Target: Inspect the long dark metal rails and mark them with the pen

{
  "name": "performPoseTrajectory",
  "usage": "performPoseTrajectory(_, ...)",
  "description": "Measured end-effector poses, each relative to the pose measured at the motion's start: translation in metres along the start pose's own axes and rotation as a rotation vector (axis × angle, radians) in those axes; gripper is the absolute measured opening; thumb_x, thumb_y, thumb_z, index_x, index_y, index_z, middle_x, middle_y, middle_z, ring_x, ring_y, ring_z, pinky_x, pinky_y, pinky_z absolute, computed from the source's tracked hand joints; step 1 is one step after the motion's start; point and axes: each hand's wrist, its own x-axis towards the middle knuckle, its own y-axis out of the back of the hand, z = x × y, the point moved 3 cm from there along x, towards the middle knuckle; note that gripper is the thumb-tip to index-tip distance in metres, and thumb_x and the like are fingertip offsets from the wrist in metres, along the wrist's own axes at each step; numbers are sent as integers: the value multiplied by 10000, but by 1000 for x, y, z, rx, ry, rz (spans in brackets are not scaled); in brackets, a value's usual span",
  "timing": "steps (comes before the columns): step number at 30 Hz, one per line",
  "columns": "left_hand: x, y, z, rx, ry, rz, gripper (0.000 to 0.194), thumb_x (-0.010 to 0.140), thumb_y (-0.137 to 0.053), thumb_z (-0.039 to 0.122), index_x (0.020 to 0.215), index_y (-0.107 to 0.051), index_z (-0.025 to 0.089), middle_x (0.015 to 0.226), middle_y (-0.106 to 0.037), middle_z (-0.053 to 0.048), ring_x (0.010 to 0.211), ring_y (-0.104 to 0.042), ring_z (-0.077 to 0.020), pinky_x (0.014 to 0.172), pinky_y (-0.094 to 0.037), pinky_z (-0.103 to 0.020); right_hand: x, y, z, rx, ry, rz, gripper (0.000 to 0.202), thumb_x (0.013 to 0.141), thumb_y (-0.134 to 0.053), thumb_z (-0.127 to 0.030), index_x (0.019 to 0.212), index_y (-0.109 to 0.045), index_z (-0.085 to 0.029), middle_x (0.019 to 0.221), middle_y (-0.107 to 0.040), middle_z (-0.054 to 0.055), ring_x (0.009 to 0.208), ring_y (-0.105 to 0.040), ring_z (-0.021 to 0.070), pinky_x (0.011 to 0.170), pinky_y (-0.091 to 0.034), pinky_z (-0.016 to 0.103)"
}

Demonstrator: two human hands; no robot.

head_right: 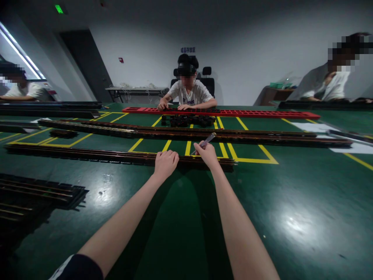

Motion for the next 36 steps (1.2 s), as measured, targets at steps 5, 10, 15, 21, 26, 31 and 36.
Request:
performPoseTrajectory(5, 0, 1, 1, -7, 0, -23, 436, 994, -297, 284, 930, -711, 163, 990, -738, -97, 915, -661, -219, 902, -433, -407, -1, 2, 2, -52, 10, -28, 307, 769, -667, -467, 653, -540, -212, 571, -625, -25, 618, -615, 156, 697, -468, 291)
performPoseTrajectory(10, 0, -1, 0, 26, -20, 26, 435, 988, -304, 273, 912, -715, 154, 960, -734, -103, 902, -661, -227, 879, -433, -414, -5, 4, -5, -103, 33, -8, 264, 792, -663, -387, 644, -533, -212, 590, -634, -17, 642, -622, 167, 736, -466, 314)
performPoseTrajectory(15, 0, -2, -1, 16, -28, 36, 454, 990, -289, 280, 923, -718, 151, 965, -731, -111, 898, -662, -232, 867, -436, -417, -9, 6, -8, -88, 58, -73, 171, 801, -658, -273, 672, -567, -205, 636, -660, -1, 694, -655, 178, 770, -491, 330)
performPoseTrajectory(21, 0, -3, -1, 6, -29, 60, 417, 986, -311, 267, 957, -711, 156, 996, -732, -108, 924, -661, -235, 899, -431, -426, -13, 9, -6, -62, 65, -101, 125, 796, -672, -284, 728, -621, -191, 673, -697, 24, 733, -683, 199, 795, -509, 351)
performPoseTrajectory(26, 0, 0, 3, 23, -47, 66, 375, 973, -338, 249, 966, -702, 158, 1013, -730, -105, 948, -649, -238, 920, -415, -425, -14, 9, -5, -138, 112, -53, 237, 802, -667, -382, 671, -630, -188, 698, -704, 44, 755, -675, 215, 789, -497, 352)
performPoseTrajectory(31, 1, 1, 13, -2, -85, 70, 363, 972, -348, 248, 963, -701, 165, 1014, -733, -91, 952, -649, -237, 936, -409, -427, -14, 9, -5, -189, 130, -52, 290, 805, -655, -456, 712, -660, -181, 722, -704, 52, 737, -660, 213, 755, -495, 352)
performPoseTrajectory(36, -2, -5, 19, -16, -118, 49, 375, 982, -335, 262, 1004, -697, 168, 1061, -731, -97, 974, -651, -243, 921, -417, -436, -14, 10, -8, -238, 161, -50, 271, 808, -643, -439, 722, -657, -183, 702, -684, 40, 696, -637, 199, 686, -484, 325)
